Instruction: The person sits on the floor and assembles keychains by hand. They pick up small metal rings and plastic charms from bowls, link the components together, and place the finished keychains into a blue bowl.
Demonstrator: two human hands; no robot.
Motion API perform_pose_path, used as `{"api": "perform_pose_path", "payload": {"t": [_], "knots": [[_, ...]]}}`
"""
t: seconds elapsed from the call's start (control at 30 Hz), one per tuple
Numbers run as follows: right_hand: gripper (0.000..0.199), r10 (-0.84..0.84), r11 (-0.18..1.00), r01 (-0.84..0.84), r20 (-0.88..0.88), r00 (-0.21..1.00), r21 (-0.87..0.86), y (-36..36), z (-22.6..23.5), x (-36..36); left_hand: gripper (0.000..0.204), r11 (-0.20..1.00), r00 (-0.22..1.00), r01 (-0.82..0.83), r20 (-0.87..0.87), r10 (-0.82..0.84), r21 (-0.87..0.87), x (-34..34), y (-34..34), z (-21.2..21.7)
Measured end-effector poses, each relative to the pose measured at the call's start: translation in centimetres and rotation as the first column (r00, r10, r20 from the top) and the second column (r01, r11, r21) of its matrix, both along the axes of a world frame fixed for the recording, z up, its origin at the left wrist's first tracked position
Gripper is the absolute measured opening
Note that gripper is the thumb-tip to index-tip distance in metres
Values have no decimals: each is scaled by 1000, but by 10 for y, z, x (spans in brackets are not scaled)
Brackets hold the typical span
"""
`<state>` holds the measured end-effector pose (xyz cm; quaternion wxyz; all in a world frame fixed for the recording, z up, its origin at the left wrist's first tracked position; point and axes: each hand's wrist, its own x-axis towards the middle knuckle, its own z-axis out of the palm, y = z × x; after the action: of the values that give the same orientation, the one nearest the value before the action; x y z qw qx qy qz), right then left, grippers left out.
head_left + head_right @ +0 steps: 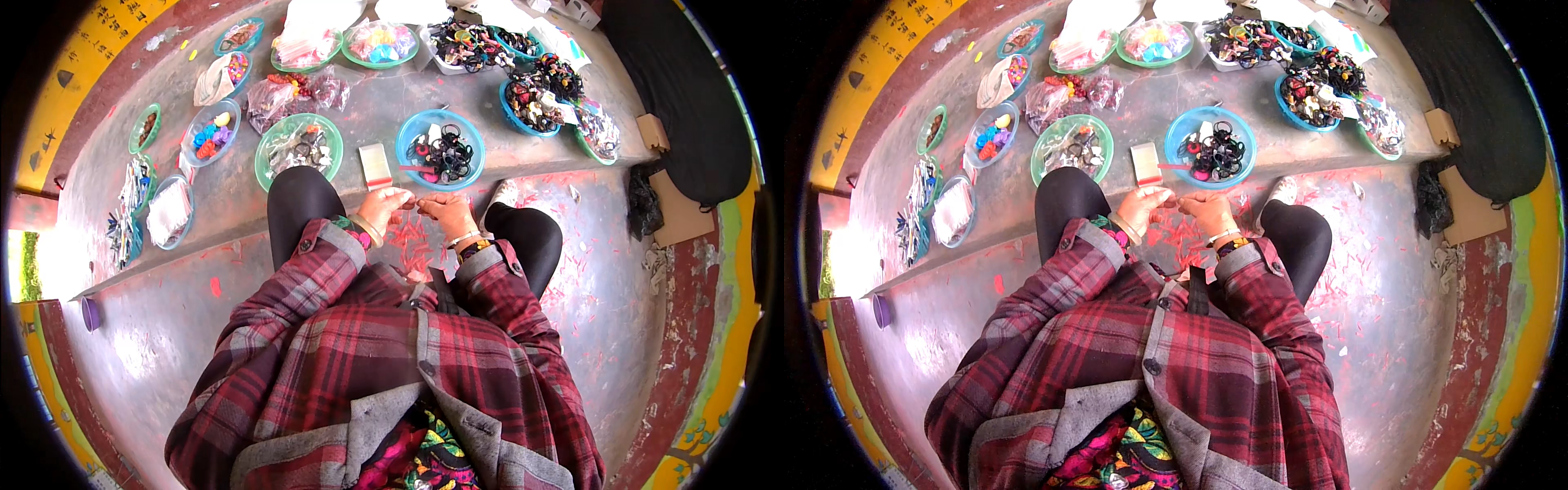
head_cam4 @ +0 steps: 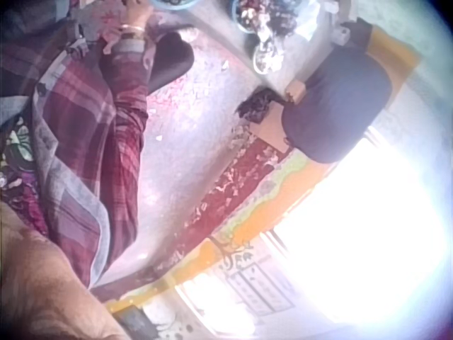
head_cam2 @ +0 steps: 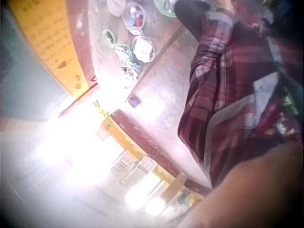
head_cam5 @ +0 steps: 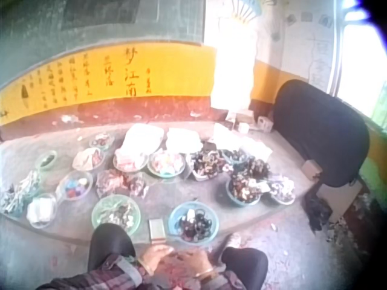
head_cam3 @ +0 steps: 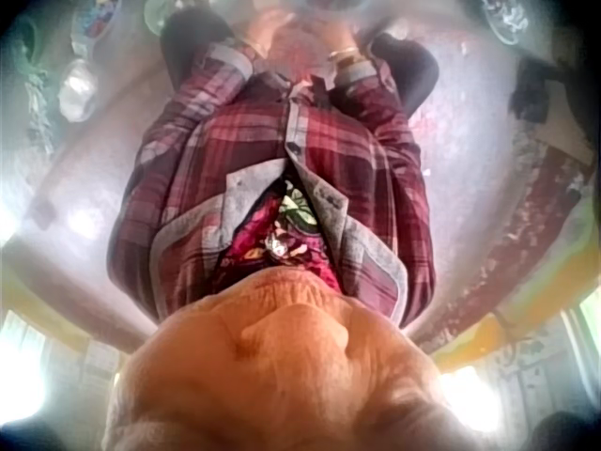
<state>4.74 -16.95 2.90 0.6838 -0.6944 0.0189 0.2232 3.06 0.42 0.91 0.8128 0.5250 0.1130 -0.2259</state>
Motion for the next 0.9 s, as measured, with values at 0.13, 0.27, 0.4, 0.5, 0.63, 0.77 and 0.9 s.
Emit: {"api": "perform_pose_path", "payload": {"t": [0.13, 0.27, 0.4, 0.5, 0.63, 0.77, 0.9], "knots": [[14, 10, 997, -5, -64, 998, 79, -5, -2, 1, 21, 999, 999, 3, -35, -5, -37, 0, -2, 6], [15, 2, 994, 6, -70, 998, 113, -4, 2, 0, 21, 999, 998, -14, -59, 12, -47, -1, -2, 10], [14, -14, 996, 20, -68, 998, 91, -6, -2, 0, 20, 998, 998, 19, -57, -22, -57, -1, -2, 13], [12, -22, 995, 28, -63, 998, 95, -7, -3, 0, 19, 999, 999, 28, -43, -30, -42, -3, -2, 14], [8, -34, 997, 38, -49, 998, 73, -5, -2, -1, 17, 999, 999, 32, -30, -33, -32, -2, -2, 9], [9, -12, 993, 19, -57, 998, 119, -6, 0, 0, 18, 997, 999, 39, -28, -41, -67, -2, -1, 7], [10, 2, 992, 8, -81, 997, 125, -6, -2, 0, 17, 997, 999, 50, -18, -51, -67, -1, -1, 7]]}}
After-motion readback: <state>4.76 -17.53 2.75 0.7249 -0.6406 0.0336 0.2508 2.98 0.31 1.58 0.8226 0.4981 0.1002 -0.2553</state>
